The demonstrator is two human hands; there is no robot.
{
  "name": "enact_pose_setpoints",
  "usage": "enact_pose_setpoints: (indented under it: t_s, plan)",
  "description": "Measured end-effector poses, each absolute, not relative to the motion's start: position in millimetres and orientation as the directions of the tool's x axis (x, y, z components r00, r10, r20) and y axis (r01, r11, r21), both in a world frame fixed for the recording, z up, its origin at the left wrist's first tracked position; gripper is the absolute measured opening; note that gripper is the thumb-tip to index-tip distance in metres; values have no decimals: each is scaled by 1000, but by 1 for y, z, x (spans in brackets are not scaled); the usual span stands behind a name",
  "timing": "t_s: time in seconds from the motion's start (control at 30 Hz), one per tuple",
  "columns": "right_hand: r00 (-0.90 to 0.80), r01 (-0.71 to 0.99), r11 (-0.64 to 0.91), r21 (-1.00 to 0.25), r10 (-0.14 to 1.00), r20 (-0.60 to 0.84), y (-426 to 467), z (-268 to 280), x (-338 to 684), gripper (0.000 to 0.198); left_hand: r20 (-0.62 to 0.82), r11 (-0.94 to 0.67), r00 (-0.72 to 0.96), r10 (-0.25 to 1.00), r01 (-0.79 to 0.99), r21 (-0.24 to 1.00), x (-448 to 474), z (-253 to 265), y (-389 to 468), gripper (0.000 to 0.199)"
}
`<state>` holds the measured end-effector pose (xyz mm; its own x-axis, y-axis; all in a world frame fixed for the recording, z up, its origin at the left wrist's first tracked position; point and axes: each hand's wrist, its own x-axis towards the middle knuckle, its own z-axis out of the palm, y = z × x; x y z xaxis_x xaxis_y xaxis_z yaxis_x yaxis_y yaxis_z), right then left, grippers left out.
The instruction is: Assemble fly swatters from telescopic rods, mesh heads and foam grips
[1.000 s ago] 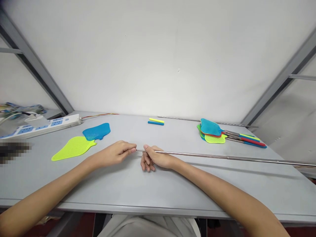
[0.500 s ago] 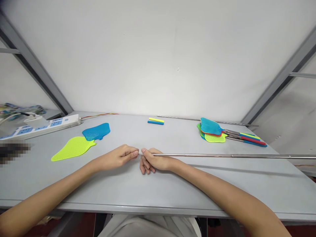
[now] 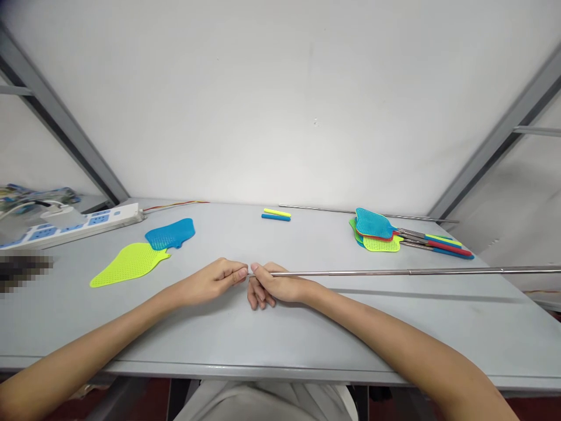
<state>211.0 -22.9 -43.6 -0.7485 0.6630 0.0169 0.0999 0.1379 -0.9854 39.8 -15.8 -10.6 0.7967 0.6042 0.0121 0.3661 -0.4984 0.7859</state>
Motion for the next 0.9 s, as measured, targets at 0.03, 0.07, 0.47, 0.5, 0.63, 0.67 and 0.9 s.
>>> enact_pose_setpoints:
  t_s: [0.03,0.07,0.47,0.5,0.63,0.67,0.9]
  plan:
    - [-751,101,142,-985,660,18,-23,-43,211,57,8,-477,815,579,331,814,41,-10,-17,42]
    - [-753,102,147,-984,658,20,-23,-43,210,57,5,-453,834,552,295,842,42,-9,-17,42]
    - [-766,78,174,-982,640,52,-22,-49,208,58,15,-367,852,523,209,907,47,-8,-21,46]
    - [-766,79,176,-981,641,53,-22,-48,208,58,17,-373,851,524,212,903,47,-8,-22,47]
    - [-759,87,172,-981,650,46,-22,-47,209,60,38,-425,847,530,227,876,48,-8,-22,47]
    - [-756,93,170,-981,653,42,-21,-47,209,61,44,-445,845,533,235,864,48,-8,-21,46]
    - [-689,131,129,-983,725,3,-21,-47,205,58,77,-590,756,651,439,678,40,-11,-12,38]
